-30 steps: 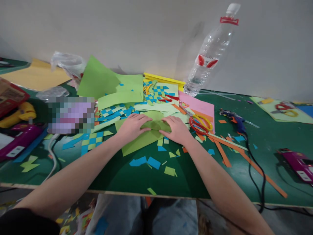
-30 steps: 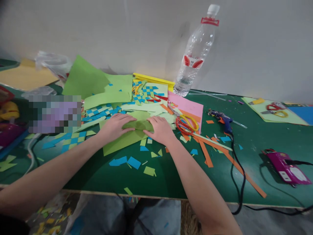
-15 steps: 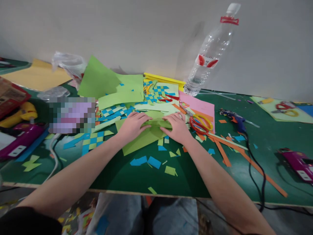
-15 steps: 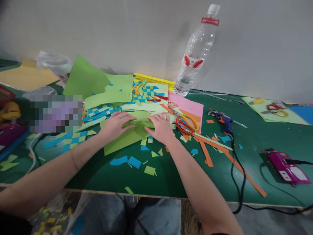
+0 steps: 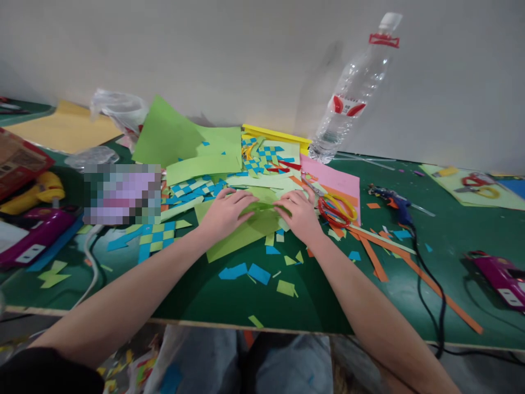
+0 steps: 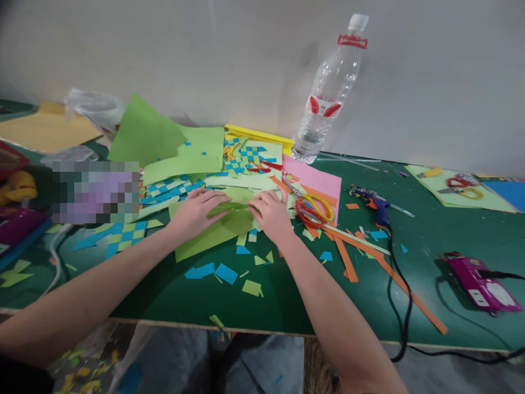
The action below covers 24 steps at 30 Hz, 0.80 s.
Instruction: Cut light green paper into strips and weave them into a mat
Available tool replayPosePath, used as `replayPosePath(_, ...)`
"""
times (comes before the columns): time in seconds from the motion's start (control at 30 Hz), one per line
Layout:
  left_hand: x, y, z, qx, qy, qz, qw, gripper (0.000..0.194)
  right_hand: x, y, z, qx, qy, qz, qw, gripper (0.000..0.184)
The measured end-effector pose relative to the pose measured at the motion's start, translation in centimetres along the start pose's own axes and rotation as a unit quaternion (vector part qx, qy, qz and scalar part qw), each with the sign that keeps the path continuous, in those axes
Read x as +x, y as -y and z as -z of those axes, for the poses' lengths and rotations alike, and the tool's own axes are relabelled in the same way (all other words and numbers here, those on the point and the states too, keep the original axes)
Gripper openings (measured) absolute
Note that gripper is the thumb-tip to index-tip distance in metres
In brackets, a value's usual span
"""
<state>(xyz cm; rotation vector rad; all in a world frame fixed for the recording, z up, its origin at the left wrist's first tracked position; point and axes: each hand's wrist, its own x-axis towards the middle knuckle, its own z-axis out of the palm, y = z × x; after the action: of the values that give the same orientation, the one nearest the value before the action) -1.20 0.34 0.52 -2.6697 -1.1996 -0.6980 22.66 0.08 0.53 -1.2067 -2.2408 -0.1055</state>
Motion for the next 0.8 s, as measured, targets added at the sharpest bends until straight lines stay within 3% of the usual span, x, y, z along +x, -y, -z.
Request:
replayPosePath(0.5,0.25,-0.17,0.73,-0.014,0.024,0.140,0.990,0.029,-0.06,-0.38,-0.09,-0.086,-0.160,-0.072,0.981,0.017)
replayPosePath(0.8,0.42,0.32,0.61,-0.117,0.021,0.220,0.968,0.017,-0.04,-0.43,0.00,-0.104,-0.165,-0.154,0.969,0.018)
